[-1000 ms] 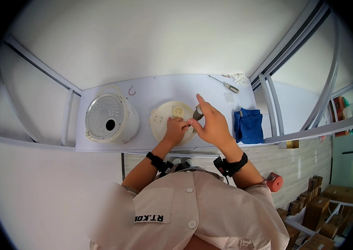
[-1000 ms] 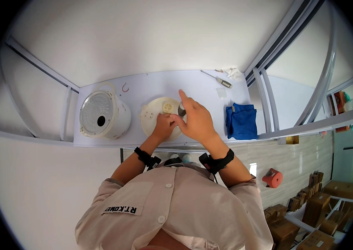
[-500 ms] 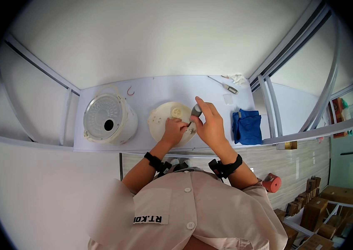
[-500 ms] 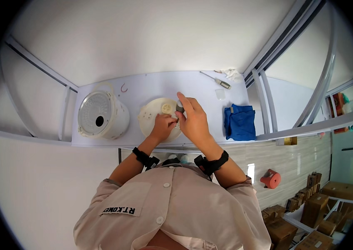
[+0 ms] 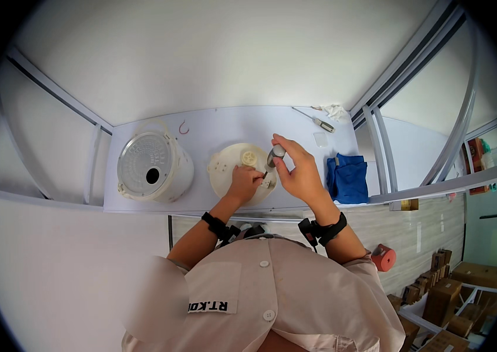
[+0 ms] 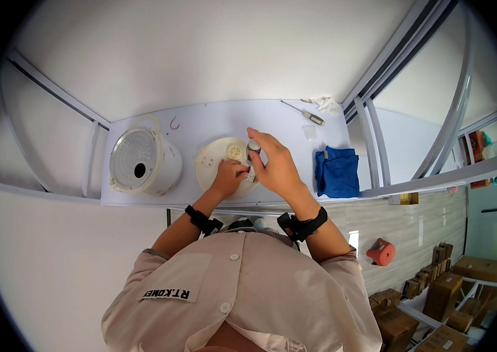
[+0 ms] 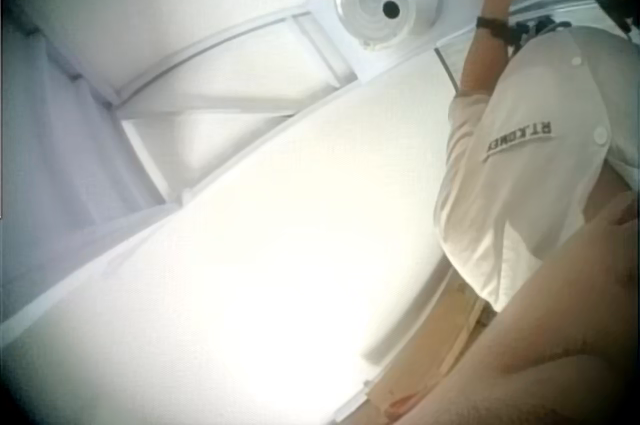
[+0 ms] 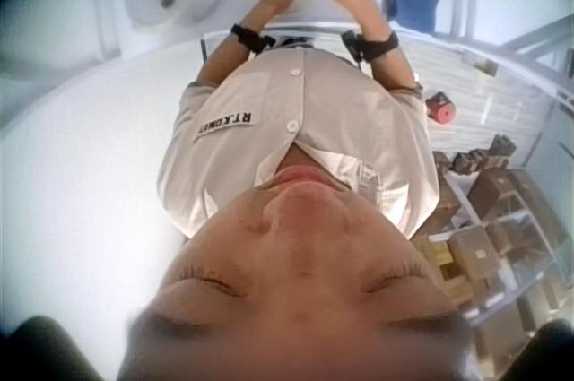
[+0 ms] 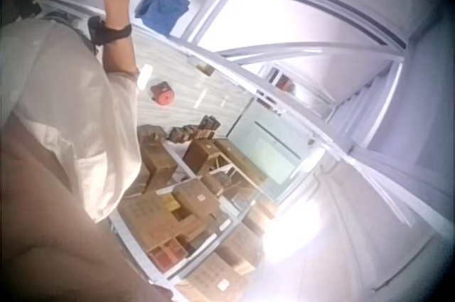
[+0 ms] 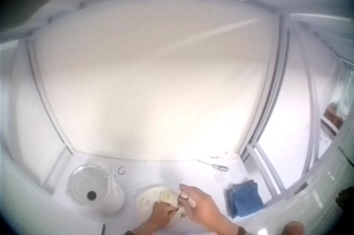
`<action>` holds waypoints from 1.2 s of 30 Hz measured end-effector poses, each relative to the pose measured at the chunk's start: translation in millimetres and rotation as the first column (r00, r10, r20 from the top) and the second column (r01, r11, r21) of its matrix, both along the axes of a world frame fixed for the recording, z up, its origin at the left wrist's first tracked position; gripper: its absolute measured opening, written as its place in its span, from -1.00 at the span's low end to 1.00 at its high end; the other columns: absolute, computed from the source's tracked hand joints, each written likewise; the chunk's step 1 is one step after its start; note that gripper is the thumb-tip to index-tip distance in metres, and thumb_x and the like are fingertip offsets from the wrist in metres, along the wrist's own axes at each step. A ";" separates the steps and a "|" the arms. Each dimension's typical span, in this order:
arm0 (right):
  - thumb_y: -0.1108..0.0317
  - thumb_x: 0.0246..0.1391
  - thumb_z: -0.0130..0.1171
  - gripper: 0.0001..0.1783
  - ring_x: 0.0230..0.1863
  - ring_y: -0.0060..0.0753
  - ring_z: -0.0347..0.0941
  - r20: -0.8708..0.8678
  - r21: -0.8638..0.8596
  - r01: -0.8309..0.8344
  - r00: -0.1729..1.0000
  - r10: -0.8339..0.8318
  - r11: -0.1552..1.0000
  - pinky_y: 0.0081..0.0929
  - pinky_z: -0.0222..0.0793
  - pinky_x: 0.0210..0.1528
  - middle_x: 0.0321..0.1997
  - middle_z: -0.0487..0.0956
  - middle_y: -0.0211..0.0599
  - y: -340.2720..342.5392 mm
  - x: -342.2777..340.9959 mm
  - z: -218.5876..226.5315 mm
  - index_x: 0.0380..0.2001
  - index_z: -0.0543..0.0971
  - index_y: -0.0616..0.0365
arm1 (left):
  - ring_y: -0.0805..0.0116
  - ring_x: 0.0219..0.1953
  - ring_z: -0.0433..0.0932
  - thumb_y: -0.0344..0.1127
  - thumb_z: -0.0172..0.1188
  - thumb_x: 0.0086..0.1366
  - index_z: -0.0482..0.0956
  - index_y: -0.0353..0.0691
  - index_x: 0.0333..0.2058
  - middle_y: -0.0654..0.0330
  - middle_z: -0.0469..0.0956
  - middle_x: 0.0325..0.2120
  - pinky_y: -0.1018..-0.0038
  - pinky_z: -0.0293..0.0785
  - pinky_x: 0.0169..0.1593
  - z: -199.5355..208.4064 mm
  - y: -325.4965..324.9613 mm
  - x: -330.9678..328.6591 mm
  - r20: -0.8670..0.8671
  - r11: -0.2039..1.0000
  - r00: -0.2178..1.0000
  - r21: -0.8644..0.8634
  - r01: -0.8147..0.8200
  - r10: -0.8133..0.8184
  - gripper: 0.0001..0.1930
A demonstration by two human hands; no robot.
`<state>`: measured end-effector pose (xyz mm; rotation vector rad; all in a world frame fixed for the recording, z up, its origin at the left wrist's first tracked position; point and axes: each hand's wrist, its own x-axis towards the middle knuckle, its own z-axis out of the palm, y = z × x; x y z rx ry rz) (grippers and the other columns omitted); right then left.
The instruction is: The person assembles a white plastic appliance by inserting and tightening screws with a screwdriver, then wipes the surface with a blue cloth. The person handles the appliance parts and tools on a white table.
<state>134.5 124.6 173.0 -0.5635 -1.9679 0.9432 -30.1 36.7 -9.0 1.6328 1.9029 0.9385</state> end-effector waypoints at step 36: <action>0.39 0.07 0.52 -0.38 -0.25 -0.08 0.58 0.041 0.172 0.019 0.999 -0.027 0.985 -0.29 0.55 -0.18 -0.23 0.59 -0.11 5.8 -22.2 -16.9 0.24 0.64 0.05 | 0.02 -0.03 0.58 -0.31 0.33 0.27 0.74 -0.10 -0.32 0.20 0.67 -0.31 -0.35 0.19 0.28 1.3 1.3 3.1 -0.046 1.000 0.999 0.007 0.012 -0.011 -0.94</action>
